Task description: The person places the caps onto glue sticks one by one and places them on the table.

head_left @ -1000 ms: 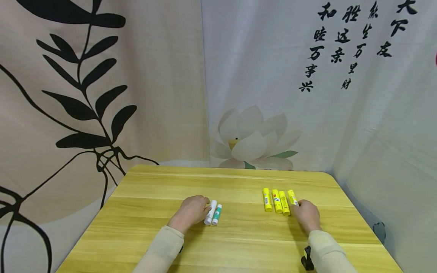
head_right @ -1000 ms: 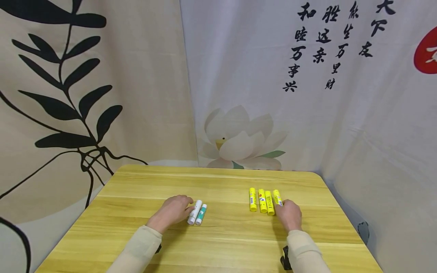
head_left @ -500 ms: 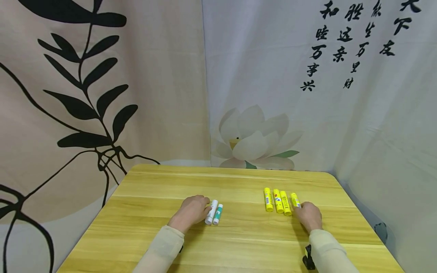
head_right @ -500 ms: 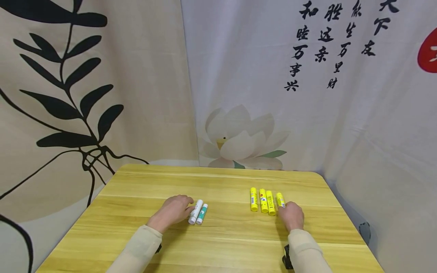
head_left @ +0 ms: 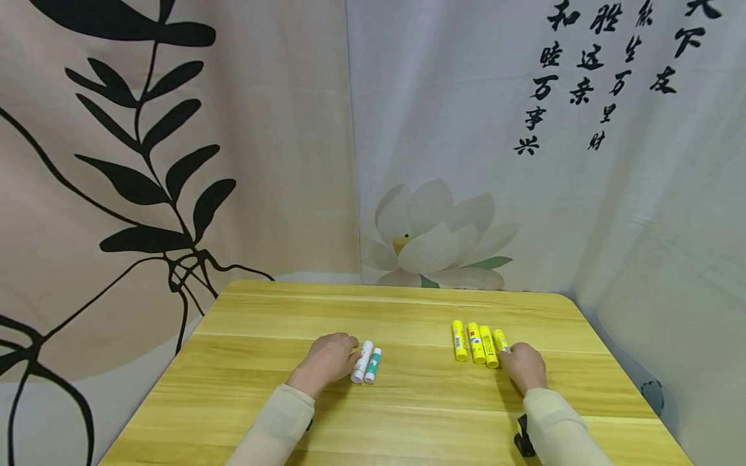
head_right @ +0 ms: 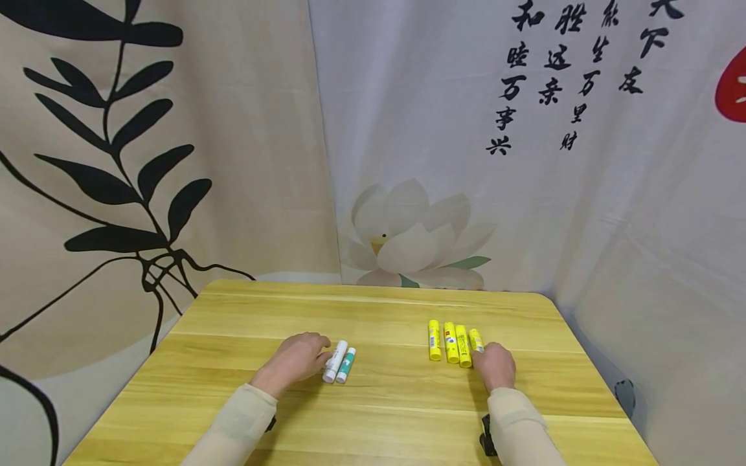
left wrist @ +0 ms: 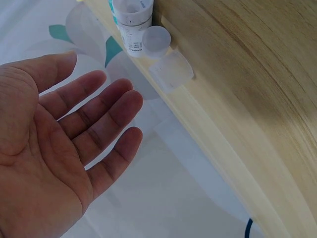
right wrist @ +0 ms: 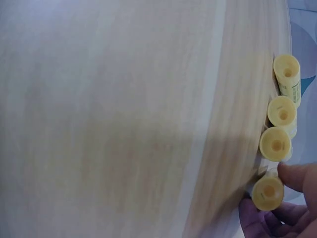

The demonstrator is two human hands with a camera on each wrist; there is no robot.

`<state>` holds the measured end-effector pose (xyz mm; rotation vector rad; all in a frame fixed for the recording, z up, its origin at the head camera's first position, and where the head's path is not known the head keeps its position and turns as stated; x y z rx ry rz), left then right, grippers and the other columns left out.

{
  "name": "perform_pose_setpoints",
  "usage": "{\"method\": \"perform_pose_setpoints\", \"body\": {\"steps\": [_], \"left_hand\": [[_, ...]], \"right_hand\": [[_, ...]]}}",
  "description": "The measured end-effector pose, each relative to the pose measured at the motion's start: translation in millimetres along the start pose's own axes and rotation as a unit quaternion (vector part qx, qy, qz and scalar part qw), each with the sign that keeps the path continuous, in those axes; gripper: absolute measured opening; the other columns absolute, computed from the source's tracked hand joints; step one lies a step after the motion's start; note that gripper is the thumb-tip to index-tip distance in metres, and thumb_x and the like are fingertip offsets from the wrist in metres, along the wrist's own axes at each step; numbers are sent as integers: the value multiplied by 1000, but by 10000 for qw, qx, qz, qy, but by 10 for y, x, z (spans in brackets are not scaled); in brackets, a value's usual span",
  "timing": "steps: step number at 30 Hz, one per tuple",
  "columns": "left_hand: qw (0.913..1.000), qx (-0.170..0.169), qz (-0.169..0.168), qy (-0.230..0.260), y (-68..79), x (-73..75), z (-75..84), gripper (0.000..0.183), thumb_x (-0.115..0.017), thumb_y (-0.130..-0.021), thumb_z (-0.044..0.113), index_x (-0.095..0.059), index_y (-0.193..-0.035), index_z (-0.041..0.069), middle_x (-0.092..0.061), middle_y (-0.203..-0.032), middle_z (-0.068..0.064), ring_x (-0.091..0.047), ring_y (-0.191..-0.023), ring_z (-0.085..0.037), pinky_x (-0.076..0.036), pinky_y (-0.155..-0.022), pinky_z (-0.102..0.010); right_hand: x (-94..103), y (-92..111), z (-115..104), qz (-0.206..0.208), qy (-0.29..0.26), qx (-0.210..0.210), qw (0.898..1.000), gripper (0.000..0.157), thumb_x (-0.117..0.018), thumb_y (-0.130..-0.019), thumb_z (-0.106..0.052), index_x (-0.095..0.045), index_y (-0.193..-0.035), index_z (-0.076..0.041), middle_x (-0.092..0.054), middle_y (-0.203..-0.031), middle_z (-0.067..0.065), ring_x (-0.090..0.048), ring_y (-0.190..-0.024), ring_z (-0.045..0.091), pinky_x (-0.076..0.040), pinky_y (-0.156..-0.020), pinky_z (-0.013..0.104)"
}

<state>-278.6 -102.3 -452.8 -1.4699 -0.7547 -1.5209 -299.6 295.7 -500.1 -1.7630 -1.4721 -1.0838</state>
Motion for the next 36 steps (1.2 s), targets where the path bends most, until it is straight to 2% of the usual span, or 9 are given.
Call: {"method": "perform_pose_setpoints", "body": {"steps": [2, 5, 9, 17, 24, 36], "left_hand": [[10000, 9, -2, 10, 2, 2, -1, 23, -69, -94, 23, -72, -107, 4, -71, -99, -9, -67, -92, -24, -55, -78, -40], [10000, 32, -24, 27, 7, -1, -6, 23, -68, -94, 24, -72, -107, 4, -71, -99, -9, -67, -92, -24, -55, -78, -40], [10000, 39, -39, 33, 9, -4, -7, 23, -68, -95, 24, -72, -106, 5, -70, -98, -8, -67, -91, -24, -55, -77, -40], [10000, 43, 6, 28, -3, -12, -14, 20, -69, -94, 24, -72, -103, 6, -70, -93, -7, -66, -87, -23, -54, -74, -39], [9999, 114, -51, 47, 4, -13, -28, 23, -69, -94, 25, -72, -106, 6, -70, -97, -7, -67, -89, -23, -55, -75, -39], [9995, 224, -47, 198, -7, 12, -76, 20, -70, -93, 23, -72, -100, 5, -69, -90, -6, -66, -83, -22, -54, -70, -39]], "right_hand": [[-7, -2, -10, -39, 17, 43, 10000, 37, -50, -99, -21, -65, -93, 12, -65, -81, 18, -58, -72, 29, -49, -70, 47], [-18, -9, -22, -106, 59, 44, 9999, 43, -40, -102, -21, -64, -99, 14, -65, -88, 23, -60, -78, 32, -49, -74, 49], [-27, -18, -33, -147, 21, -63, 9999, 48, -32, -104, -19, -59, -112, 19, -63, -105, 32, -62, -93, 40, -49, -83, 55], [-29, -6, -21, -139, -25, -73, 9999, 47, -33, -104, -19, -59, -113, 19, -63, -106, 32, -62, -94, 42, -49, -83, 55], [-27, 10, -18, -210, -59, -124, 9997, 48, -34, -104, -19, -56, -119, 20, -60, -116, 36, -59, -104, 48, -48, -88, 57], [22, 51, -36, -90, -18, -95, 9999, 48, -36, -104, -20, -56, -119, 20, -59, -116, 37, -58, -104, 50, -48, -87, 58]]}}
Point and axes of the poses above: each hand's wrist, its own y-axis away from the middle knuckle, its own x-axis out of the back of the hand, z = x × y, the point moved 3 cm from there along -y, towards the middle knuckle
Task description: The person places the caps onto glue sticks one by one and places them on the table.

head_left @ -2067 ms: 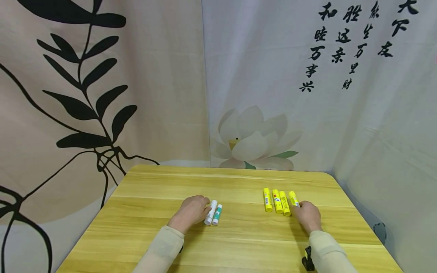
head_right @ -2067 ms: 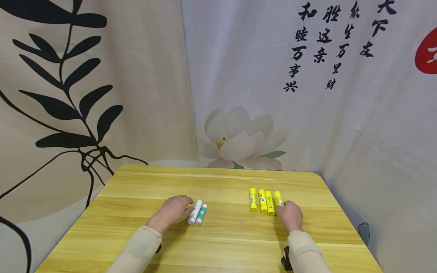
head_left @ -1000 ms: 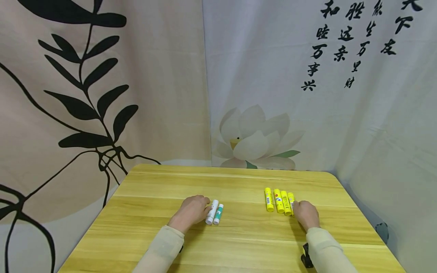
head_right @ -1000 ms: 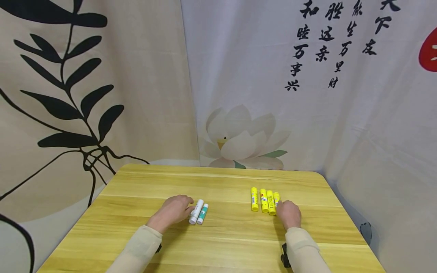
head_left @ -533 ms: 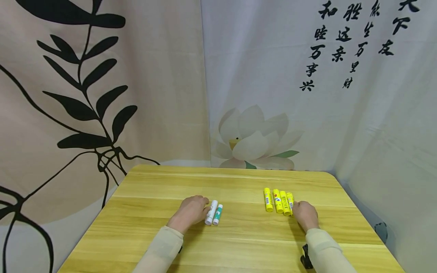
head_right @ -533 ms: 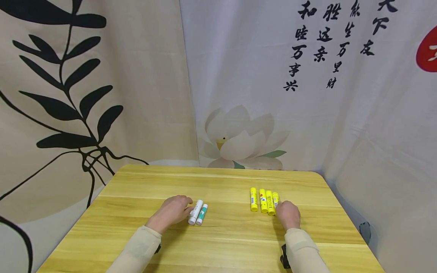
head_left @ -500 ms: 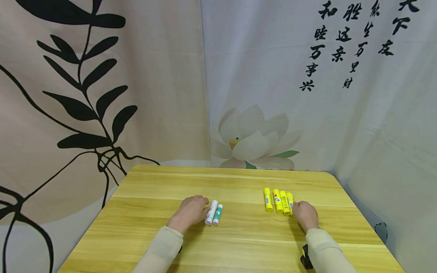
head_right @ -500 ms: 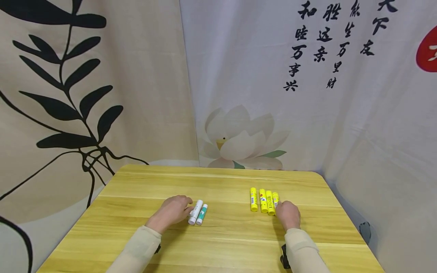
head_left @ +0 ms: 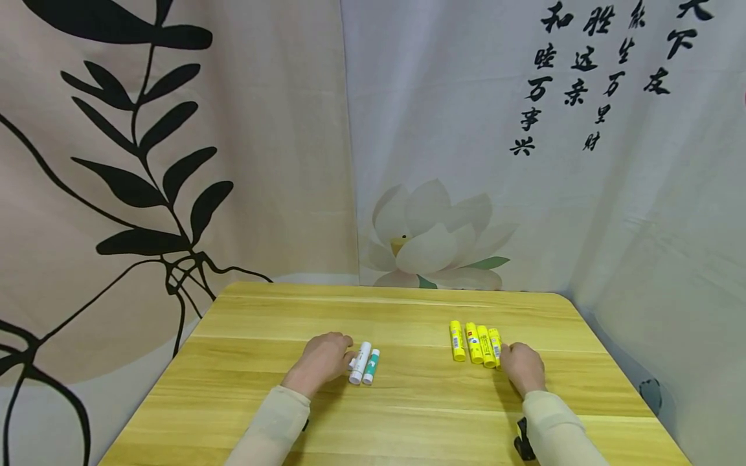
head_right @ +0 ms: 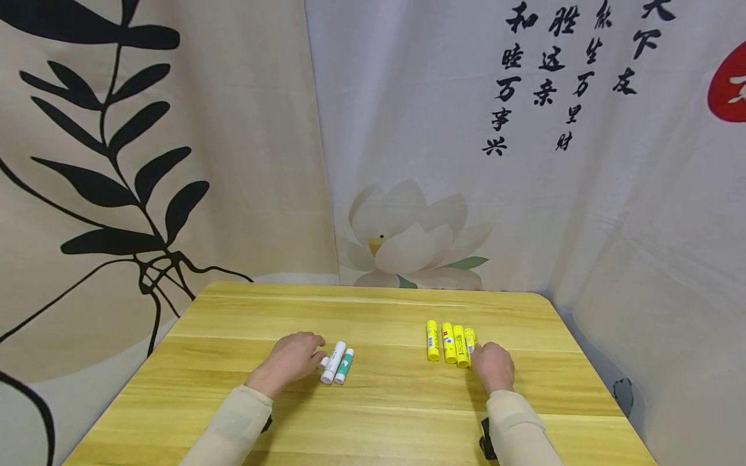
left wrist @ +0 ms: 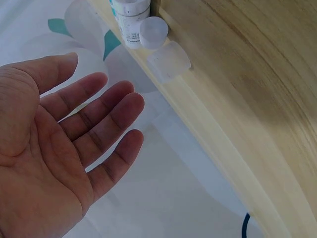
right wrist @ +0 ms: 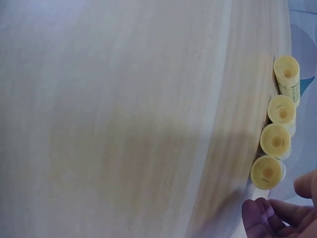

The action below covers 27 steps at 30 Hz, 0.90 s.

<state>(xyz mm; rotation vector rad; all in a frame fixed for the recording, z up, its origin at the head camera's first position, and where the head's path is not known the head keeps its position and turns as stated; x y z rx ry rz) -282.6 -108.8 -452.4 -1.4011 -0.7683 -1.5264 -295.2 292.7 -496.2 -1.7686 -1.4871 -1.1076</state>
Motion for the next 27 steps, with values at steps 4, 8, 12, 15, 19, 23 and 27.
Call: {"method": "perform_pose_setpoints", "body": {"steps": [4, 8, 12, 15, 19, 23, 27], "left_hand": [[9999, 100, -37, -4, -3, 22, -22, 17, -70, -93, 22, -72, -97, 6, -68, -89, -6, -65, -82, -21, -54, -69, -38], [9997, 247, -60, -4, -5, 48, -45, 15, -70, -93, 22, -70, -94, 7, -68, -88, -5, -65, -81, -21, -54, -67, -38], [9989, 465, -68, -28, -5, 69, -73, 14, -68, -94, 23, -69, -90, 9, -66, -85, -4, -64, -78, -20, -53, -65, -37], [9982, 580, -66, -127, -19, 82, -99, 16, -68, -94, 24, -67, -85, 11, -64, -80, -2, -62, -75, -18, -52, -62, -36], [9976, 662, -79, -178, -27, 95, -122, 16, -69, -94, 24, -67, -84, 11, -64, -79, -1, -61, -73, -17, -51, -61, -36], [9975, 683, -71, -144, -25, 103, -131, 16, -69, -94, 24, -67, -84, 12, -64, -79, -1, -61, -73, -17, -51, -62, -36], [9980, 625, 8, -102, 14, 98, -138, 17, -70, -93, 22, -65, -82, 11, -62, -76, -1, -60, -70, -17, -50, -59, -35]], "right_hand": [[12, 15, 1, 0, 34, 44, 10000, 49, -36, -105, -22, -54, -122, 21, -56, -121, 38, -55, -110, 53, -47, -90, 60], [23, 32, -3, 50, 23, 93, 9999, 51, -37, -105, -23, -51, -126, 22, -53, -126, 39, -51, -114, 55, -45, -93, 61], [34, 41, -16, 149, 14, 180, 9997, 51, -39, -104, -23, -50, -126, 22, -53, -126, 39, -51, -115, 55, -44, -94, 61], [46, 28, -31, 211, -3, 223, 9995, 51, -40, -103, -24, -51, -126, 21, -53, -126, 39, -51, -115, 55, -43, -95, 61], [52, 12, -56, 260, -44, 277, 9993, 51, -41, -102, -24, -52, -126, 20, -54, -126, 39, -51, -115, 55, -43, -95, 61], [51, 18, -108, 252, -82, 300, 9992, 51, -42, -103, -24, -51, -127, 20, -53, -127, 38, -51, -116, 55, -42, -96, 61], [22, 41, -162, 238, -86, 353, 9991, 51, -43, -104, -24, -51, -128, 19, -53, -128, 38, -50, -117, 54, -42, -96, 61]]}}
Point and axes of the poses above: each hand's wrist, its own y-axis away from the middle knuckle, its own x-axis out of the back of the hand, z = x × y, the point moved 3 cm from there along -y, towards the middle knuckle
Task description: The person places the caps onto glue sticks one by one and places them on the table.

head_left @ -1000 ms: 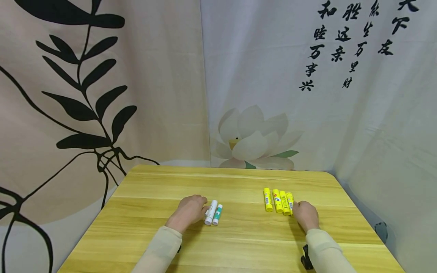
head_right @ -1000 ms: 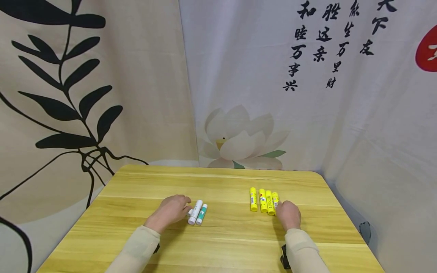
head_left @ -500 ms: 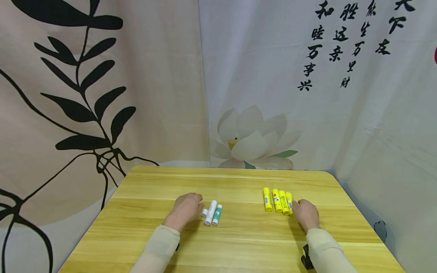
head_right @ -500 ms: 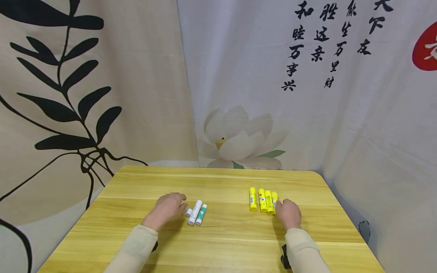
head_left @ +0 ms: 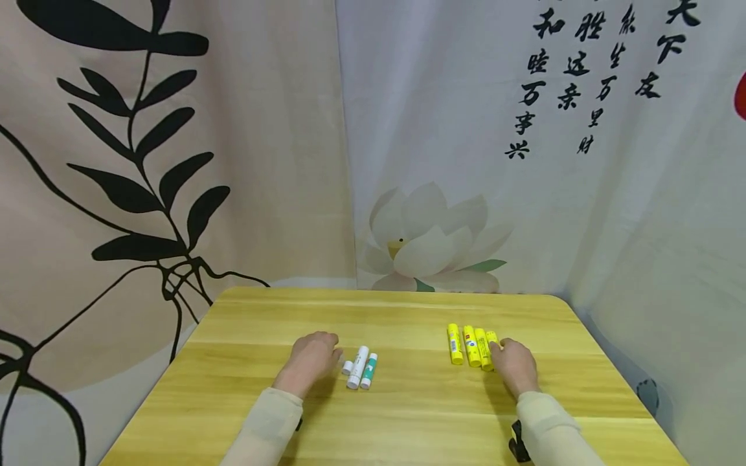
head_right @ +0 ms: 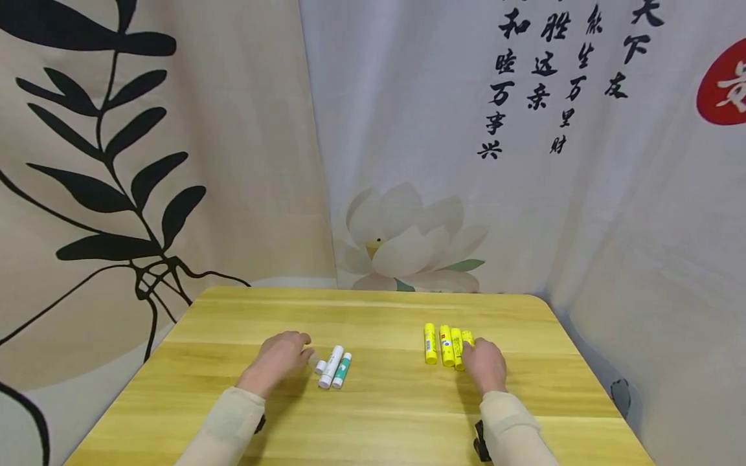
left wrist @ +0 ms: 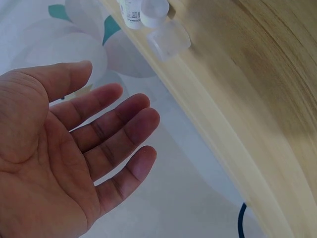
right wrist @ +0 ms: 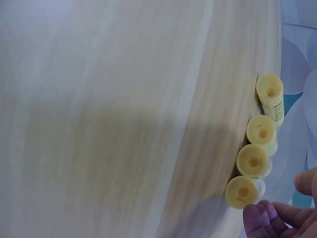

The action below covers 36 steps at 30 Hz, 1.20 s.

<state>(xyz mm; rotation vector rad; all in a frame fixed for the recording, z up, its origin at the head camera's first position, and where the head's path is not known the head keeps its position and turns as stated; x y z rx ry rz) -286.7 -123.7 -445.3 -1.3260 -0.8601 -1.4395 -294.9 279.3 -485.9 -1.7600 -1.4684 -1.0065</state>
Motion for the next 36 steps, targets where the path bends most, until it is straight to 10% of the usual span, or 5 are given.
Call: {"method": "perform_pose_setpoints", "body": {"steps": [36], "left_hand": [[9997, 179, -157, 75, 3, 20, -33, 17, -68, -95, 23, -70, -100, 6, -69, -94, -8, -66, -87, -26, -54, -69, -41]], "right_hand": [[-261, 139, -743, 447, -236, 1004, 9937, 42, -56, -99, -22, -62, -120, 14, -71, -93, 18, -66, -79, 27, -54, -68, 45]]}}
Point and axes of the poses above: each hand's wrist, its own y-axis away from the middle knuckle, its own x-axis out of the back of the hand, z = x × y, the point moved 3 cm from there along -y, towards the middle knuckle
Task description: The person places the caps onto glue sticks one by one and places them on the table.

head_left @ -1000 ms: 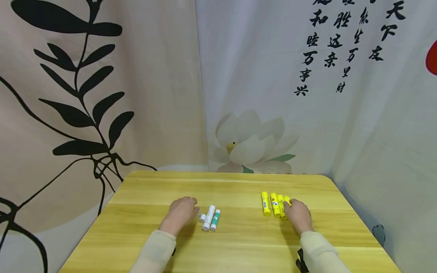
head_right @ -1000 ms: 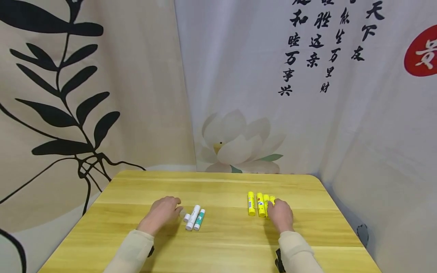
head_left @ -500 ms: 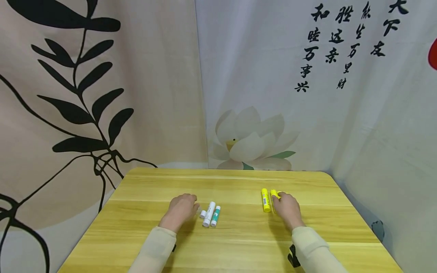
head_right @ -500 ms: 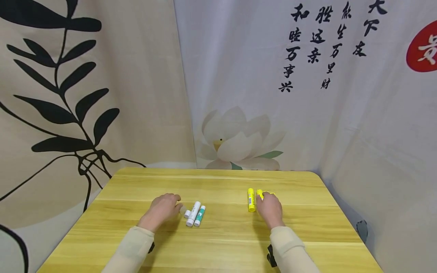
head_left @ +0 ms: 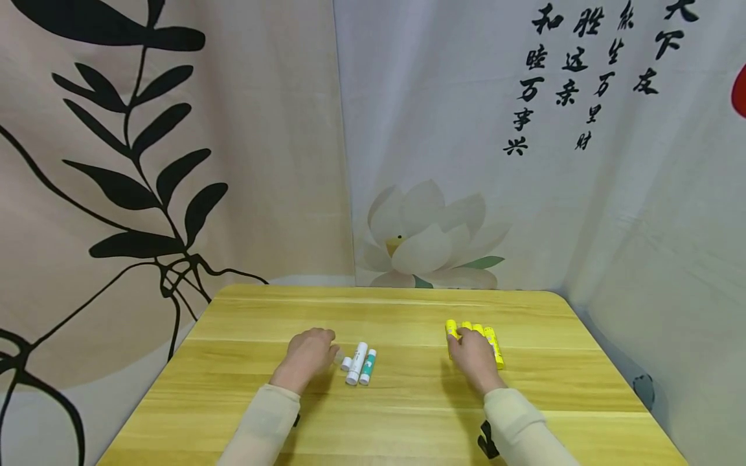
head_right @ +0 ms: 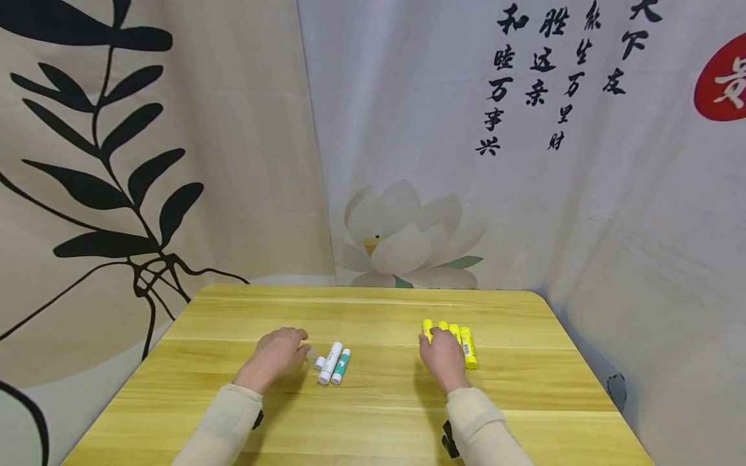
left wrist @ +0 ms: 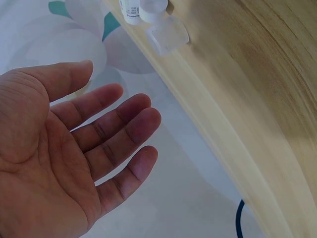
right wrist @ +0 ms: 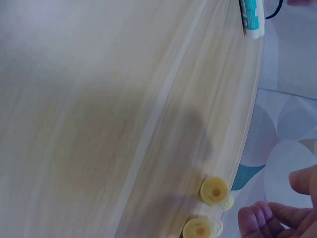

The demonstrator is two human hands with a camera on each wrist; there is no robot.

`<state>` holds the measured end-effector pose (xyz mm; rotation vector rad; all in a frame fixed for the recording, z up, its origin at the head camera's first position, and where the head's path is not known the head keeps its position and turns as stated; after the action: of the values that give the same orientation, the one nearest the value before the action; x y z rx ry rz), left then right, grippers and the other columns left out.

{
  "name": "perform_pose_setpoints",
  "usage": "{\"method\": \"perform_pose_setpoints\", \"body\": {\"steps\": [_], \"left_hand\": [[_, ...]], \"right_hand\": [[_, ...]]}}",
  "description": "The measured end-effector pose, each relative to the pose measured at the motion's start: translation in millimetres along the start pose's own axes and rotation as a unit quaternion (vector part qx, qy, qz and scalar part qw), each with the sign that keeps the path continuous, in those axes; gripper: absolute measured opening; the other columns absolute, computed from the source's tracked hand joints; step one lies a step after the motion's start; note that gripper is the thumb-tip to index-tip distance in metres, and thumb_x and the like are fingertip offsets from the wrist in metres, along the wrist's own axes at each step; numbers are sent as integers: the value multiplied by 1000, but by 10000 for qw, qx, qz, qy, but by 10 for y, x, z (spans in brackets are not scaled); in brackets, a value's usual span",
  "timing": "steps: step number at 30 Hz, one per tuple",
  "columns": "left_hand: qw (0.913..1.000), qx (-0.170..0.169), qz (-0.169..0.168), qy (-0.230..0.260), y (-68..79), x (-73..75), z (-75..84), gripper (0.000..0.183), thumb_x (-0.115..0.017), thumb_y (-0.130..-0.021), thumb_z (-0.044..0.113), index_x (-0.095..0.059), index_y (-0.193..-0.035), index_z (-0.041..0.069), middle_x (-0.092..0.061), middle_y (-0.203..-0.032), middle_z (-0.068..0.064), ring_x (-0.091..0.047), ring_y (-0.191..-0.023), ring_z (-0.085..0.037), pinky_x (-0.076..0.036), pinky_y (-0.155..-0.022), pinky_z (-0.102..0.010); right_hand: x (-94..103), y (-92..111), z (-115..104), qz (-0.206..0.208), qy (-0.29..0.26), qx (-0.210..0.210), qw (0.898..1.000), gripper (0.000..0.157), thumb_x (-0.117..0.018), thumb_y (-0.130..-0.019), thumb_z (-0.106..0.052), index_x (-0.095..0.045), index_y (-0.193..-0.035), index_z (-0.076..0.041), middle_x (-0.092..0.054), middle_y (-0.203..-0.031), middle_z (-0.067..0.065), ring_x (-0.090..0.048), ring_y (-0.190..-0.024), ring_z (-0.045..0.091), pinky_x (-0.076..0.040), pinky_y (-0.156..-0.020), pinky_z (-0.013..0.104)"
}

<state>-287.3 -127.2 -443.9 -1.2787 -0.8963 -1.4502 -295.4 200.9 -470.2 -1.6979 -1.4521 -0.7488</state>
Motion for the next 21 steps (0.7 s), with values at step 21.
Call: {"method": "perform_pose_setpoints", "body": {"steps": [21], "left_hand": [[9995, 185, -267, -66, -48, 13, -96, 25, -66, -96, 21, -68, -116, 5, -69, -110, -13, -65, -102, -31, -55, -78, -45]], "right_hand": [[-331, 164, -378, -294, -153, 210, 9992, 38, -60, -98, -21, -64, -118, 11, -68, -93, 16, -66, -84, 28, -55, -72, 45]]}}
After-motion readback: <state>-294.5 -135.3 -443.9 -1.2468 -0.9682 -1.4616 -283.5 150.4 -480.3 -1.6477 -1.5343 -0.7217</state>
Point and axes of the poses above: each hand's wrist, its own y-axis away from the middle knuckle, its own x-axis out of the back of the hand, z = x × y, the point moved 3 cm from there along -y, towards the middle knuckle
